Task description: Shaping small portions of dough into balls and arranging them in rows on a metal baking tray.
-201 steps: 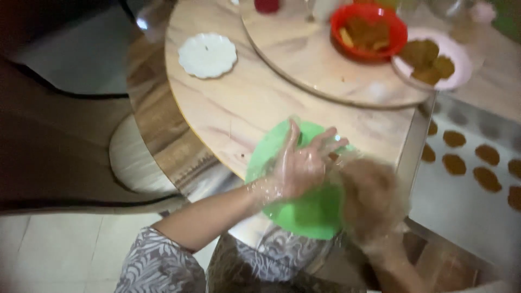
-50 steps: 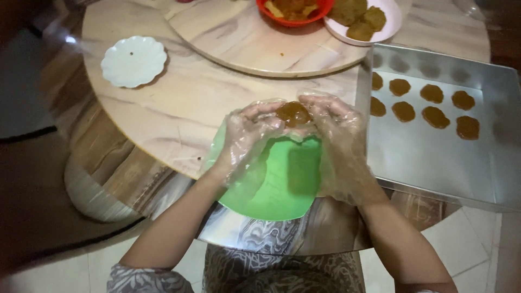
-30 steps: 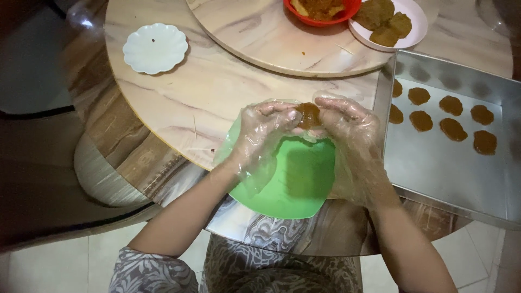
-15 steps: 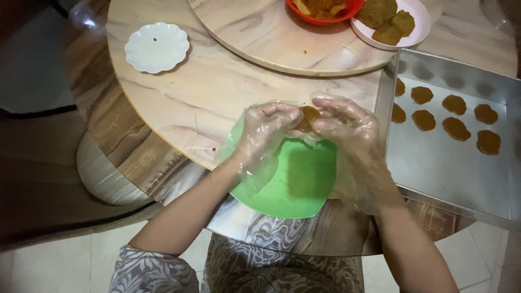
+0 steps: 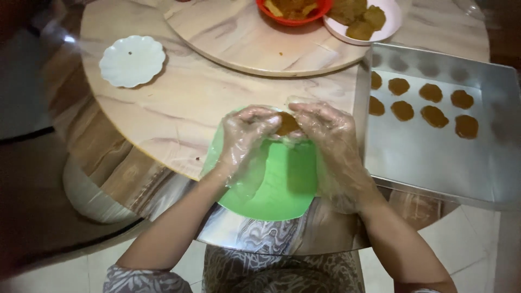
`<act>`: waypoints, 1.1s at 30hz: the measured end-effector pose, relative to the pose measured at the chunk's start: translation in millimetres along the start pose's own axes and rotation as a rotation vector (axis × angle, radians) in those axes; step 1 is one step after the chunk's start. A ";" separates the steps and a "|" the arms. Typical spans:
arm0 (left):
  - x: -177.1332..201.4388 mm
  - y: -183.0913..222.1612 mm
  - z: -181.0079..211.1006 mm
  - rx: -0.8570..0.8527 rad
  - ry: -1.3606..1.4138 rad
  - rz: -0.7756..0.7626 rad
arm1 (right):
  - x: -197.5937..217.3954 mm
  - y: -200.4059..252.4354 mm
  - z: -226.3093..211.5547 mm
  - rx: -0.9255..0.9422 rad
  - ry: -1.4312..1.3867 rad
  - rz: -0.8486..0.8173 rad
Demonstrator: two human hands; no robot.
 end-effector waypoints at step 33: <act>-3.7 0.9 2.6 0.025 0.079 -0.105 | -10.9 0.0 -18.0 -0.002 0.032 -0.030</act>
Point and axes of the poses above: each hand's wrist, its own y-axis away from the middle knuckle, its own x-axis out of the back of the hand, z = x × y, the point moved 7 cm from there along -y, towards the middle knuckle, and after that the axes turned 14 degrees about -z, right-handed, at the moved point
